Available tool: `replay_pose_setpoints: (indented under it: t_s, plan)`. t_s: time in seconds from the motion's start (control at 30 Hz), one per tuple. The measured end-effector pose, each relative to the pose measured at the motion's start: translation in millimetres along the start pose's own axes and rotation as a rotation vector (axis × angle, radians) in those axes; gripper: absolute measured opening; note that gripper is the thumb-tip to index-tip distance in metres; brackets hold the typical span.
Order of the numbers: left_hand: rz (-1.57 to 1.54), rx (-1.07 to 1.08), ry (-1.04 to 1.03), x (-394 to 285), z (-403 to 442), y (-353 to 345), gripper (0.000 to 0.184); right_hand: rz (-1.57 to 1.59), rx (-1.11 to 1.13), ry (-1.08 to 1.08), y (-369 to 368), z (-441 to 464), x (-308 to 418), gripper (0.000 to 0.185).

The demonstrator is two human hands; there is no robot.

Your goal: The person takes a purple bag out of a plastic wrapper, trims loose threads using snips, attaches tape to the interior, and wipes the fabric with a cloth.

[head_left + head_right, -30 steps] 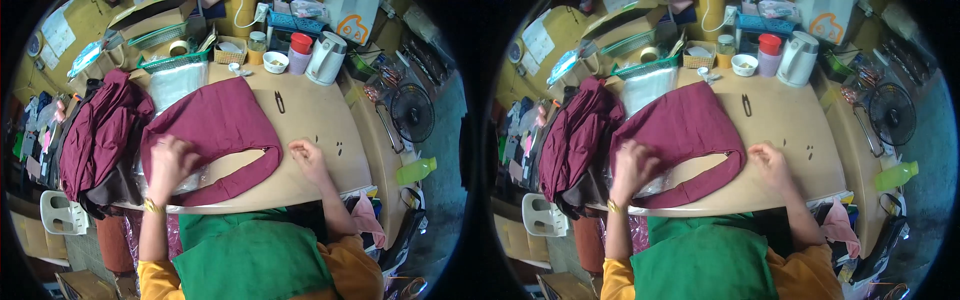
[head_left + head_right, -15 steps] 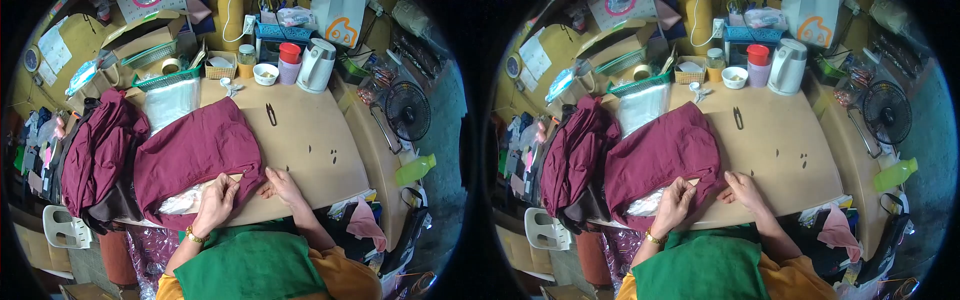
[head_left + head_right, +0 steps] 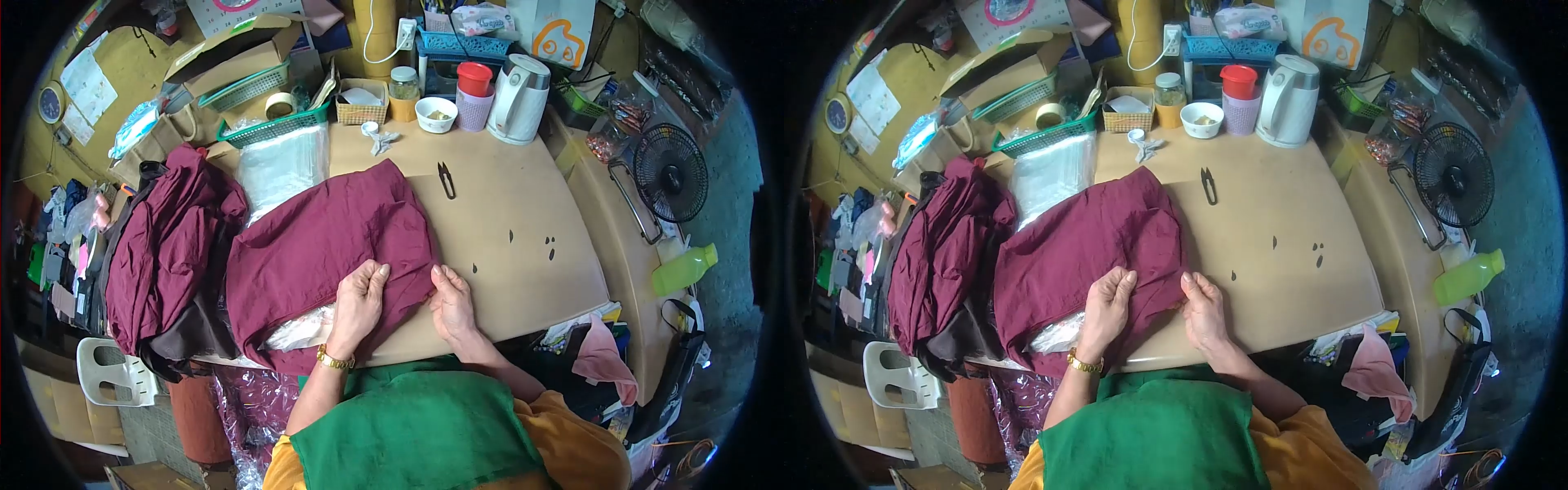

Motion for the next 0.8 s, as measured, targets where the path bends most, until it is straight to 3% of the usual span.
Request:
replay_pose_setpoints:
  t_s: [0.07, 0.1, 0.13, 0.2, 0.23, 0.37, 0.43, 0.47, 0.53, 0.67, 0.73, 0.8]
  plan:
    - [0.148, -0.14, -0.081, -15.2, -5.9, 0.5, 0.016, -0.04, -0.03, -0.028, 3.6, 3.1, -3.2, 0.037]
    - [0.125, -0.205, -0.261, -25.3, -6.7, -0.3, 0.009, -0.277, -0.001, 0.161, 5.1, 6.5, -0.8, 0.04]
    - [0.126, -0.207, -0.258, -30.0, -5.3, 1.1, 0.009, -0.513, 0.03, 0.349, 4.4, 7.3, 1.7, 0.042]
    - [0.283, -0.13, -0.512, -44.1, -6.2, 0.7, 0.008, -0.59, 0.033, 0.379, 2.5, 6.7, 6.6, 0.043]
    - [0.286, -0.078, -0.372, -36.9, -6.9, 0.2, 0.009, -0.667, 0.032, 0.416, -0.9, 5.2, 12.1, 0.044]
    - [0.344, -0.117, -0.454, -18.0, -0.4, -1.1, 0.008, -0.672, 0.051, 0.396, -4.6, 0.9, 13.8, 0.044]
    - [-0.056, -0.137, -0.034, -2.2, 3.3, 2.1, 0.014, -0.408, 0.045, 0.282, -1.6, 2.6, 5.2, 0.042]
    - [-0.057, -0.136, -0.034, 7.3, 5.2, 0.3, 0.014, -0.409, 0.044, 0.282, -4.8, 0.5, 2.3, 0.042]
    - [-0.313, -0.137, -0.026, 27.3, 10.8, -4.0, 0.022, 0.142, -0.043, -0.056, -25.8, -8.5, 4.4, 0.035]
    - [-0.245, -0.173, -0.098, 23.7, 10.4, -4.9, 0.026, 0.032, 0.123, -0.144, -23.9, -15.8, -5.2, 0.023]
    - [-0.203, -0.182, -0.104, 12.1, 7.4, -5.9, 0.026, -0.165, 0.306, 0.004, -10.5, -7.6, -26.6, 0.019]
    - [-0.16, -0.188, -0.111, -2.5, 5.1, -1.9, 0.026, -0.12, 0.31, 0.002, -10.8, -6.3, -23.0, 0.018]
Point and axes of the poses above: each hand's wrist, its own z-axis towards the middle knuckle, its own y-axis out of the back of the hand, x = y × z, the point moved 3 cm from there along z, towards the middle knuckle, and after that the axes turned 10 degrees about -z, right-handed, at the moved point
